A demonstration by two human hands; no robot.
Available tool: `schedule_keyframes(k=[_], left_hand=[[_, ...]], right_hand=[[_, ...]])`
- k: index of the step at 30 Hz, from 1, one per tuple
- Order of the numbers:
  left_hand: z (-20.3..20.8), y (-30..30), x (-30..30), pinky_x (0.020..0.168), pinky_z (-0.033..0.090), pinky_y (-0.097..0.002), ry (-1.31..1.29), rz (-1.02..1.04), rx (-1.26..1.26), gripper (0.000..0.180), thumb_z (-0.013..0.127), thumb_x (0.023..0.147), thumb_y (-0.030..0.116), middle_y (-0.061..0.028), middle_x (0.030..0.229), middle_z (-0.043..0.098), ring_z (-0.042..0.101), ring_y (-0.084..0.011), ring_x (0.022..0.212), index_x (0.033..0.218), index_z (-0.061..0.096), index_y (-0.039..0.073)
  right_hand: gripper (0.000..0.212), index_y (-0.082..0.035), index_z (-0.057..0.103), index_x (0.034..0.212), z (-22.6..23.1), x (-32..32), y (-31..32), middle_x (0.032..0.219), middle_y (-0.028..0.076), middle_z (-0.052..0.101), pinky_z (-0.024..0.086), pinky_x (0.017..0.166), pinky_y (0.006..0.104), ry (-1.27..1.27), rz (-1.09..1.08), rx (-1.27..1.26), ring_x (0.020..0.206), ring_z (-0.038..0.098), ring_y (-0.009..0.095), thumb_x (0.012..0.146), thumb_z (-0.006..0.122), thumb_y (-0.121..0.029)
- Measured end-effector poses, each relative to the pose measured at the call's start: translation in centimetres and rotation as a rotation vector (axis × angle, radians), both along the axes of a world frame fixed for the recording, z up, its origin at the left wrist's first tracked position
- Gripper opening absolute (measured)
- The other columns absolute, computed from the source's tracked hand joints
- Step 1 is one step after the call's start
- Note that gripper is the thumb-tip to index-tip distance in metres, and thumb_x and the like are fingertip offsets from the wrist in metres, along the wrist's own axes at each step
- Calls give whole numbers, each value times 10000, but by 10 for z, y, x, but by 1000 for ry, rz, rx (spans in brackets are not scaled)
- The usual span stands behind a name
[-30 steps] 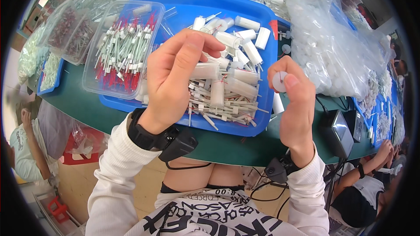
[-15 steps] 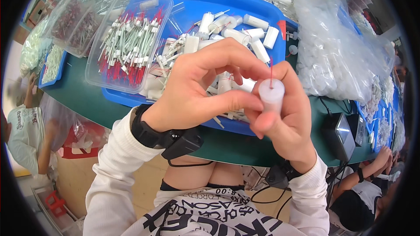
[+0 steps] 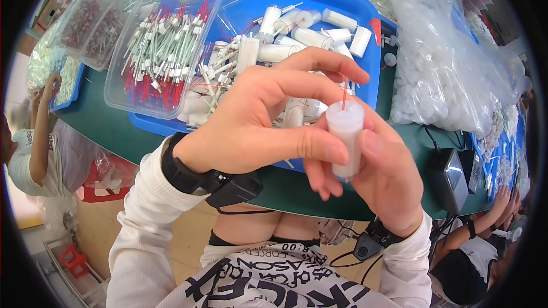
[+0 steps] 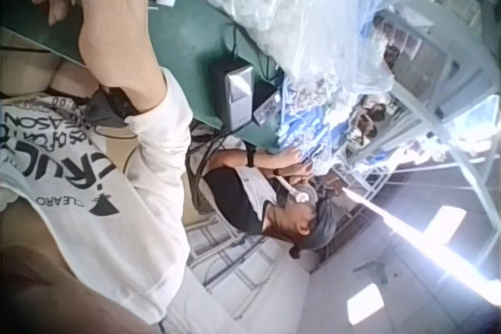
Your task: The person assembles small white cylindrical plastic components by inserting thin rods into them. They pick up the parts from a blue tray, align the rod with the cylinder, and push them together by hand. The process is repeated for multiple units throughout the clip.
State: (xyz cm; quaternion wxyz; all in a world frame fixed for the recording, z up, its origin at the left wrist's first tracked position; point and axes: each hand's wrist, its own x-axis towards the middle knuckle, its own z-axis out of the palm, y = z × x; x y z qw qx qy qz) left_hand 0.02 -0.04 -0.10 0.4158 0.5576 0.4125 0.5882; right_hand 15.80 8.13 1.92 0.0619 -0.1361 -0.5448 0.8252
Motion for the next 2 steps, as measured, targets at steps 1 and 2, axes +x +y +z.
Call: schedule_keyframes(k=[1, 2], left_hand=[[0, 0, -1, 940, 312, -396, 21, -20, -3, 402, 745, 631, 216, -213, 1230, 427, 396, -265, 1143, 934, 631, -21], [-1, 0, -2, 954, 295, -414, 15, -43, 2, 415, 745, 629, 231, -208, 1242, 422, 379, -266, 1161, 940, 632, -20]], right_hand=[[525, 42, 455, 1036, 2, -1, 1, 712, 137, 547, 410, 529, 228, 10, 51, -101, 569, 510, 175, 845, 372, -440], [525, 42, 455, 1036, 1, -1, 1, 712, 137, 547, 410, 529, 228, 8, 50, -102, 569, 510, 175, 845, 372, -440]])
